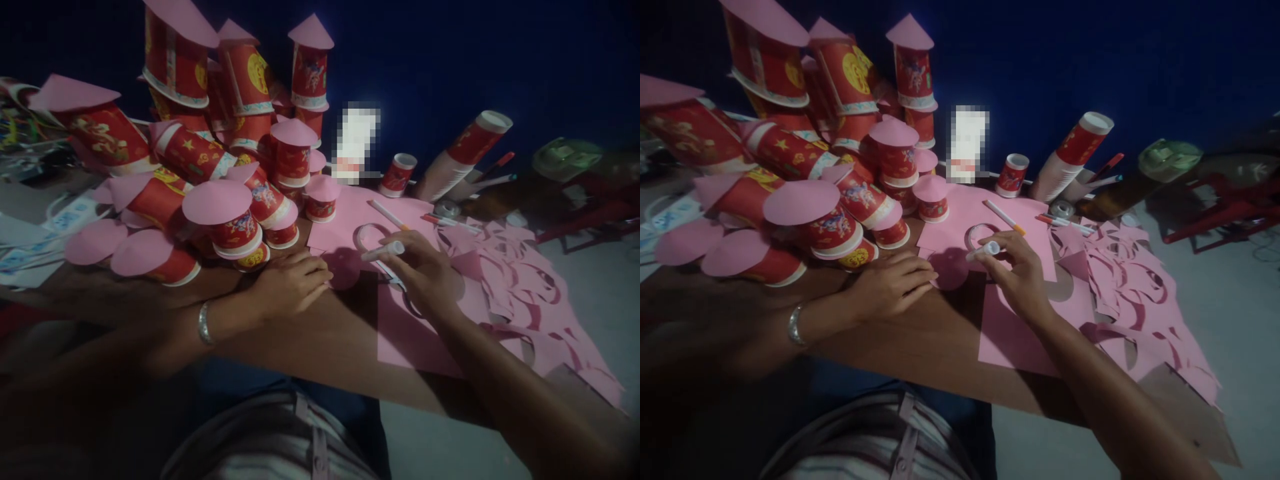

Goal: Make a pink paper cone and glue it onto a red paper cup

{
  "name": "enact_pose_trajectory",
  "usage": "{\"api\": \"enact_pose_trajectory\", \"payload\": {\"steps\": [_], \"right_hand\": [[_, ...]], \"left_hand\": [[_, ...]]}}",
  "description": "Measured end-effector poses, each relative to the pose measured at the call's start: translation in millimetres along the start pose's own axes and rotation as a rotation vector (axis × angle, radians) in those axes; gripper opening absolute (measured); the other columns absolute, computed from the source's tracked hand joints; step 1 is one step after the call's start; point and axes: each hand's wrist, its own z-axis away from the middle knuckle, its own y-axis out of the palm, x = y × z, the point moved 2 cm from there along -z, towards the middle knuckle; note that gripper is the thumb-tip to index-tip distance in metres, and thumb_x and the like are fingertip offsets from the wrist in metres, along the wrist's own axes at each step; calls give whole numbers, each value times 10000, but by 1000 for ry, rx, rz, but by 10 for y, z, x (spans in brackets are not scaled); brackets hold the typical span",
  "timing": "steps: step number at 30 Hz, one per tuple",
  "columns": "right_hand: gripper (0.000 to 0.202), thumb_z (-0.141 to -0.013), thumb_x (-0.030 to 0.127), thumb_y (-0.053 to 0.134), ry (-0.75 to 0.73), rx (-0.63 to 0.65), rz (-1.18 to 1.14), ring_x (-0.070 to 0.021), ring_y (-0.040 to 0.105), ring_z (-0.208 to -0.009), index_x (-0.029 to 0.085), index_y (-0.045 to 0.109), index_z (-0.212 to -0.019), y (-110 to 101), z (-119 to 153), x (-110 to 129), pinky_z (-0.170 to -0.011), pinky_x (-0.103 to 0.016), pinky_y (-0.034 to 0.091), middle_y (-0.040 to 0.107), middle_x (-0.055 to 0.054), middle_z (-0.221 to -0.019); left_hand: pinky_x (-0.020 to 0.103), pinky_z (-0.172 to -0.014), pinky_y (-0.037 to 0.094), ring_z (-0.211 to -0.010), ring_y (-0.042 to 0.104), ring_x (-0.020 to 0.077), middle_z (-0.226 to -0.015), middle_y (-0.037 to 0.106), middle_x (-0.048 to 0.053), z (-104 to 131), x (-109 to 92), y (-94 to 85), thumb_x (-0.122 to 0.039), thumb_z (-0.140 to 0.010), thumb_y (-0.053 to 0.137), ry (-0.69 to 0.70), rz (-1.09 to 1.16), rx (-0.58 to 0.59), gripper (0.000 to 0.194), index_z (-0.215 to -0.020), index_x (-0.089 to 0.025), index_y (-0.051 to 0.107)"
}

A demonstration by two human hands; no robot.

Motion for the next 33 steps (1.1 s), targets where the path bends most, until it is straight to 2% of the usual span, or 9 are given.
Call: {"api": "enact_pose_trajectory", "payload": {"steps": [2,4,10,17,29,33], "right_hand": [[115,-895,342,733,-103,78,122,-193,694,-888,232,763,-909,98,-15,41,-762,-337,588,742,-52,-981],[139,-930,346,693,-177,136,191,-194,704,-852,223,756,-922,208,-37,49,-759,-346,593,760,-60,-955],[81,-938,238,663,-283,189,333,-190,707,-807,208,732,-970,388,-98,-25,-732,-331,558,772,-54,-941],[98,-952,239,647,-305,250,360,-195,699,-821,193,726,-988,466,-66,-86,-751,-317,537,762,-64,-926],[116,-949,242,609,-316,235,428,-191,689,-764,193,714,-955,455,-207,-159,-710,-306,514,739,-62,-865],[86,-924,248,638,-325,214,496,-202,677,-759,201,709,-915,427,-274,-223,-745,-333,518,736,-58,-835]], "left_hand": [[376,-933,522,-1009,649,213,-1075,742,76,37,-9,46,-231,-971,594,68,-67,11,179,-1081,-162,717],[380,-941,511,-1022,638,217,-1075,743,76,42,-14,80,-241,-964,610,84,-100,21,159,-1047,-163,721],[367,-877,495,-944,628,211,-959,738,64,43,1,114,-251,-986,571,88,-127,70,175,-922,-161,707],[372,-871,474,-936,619,216,-931,726,57,69,15,134,-256,-999,539,82,-112,91,201,-907,-166,694],[366,-856,489,-949,647,211,-1004,758,56,80,8,138,-245,-979,581,81,-118,81,161,-987,-162,717],[360,-848,490,-924,655,199,-998,758,49,68,-8,123,-250,-989,567,48,-126,78,169,-997,-176,719]]}}
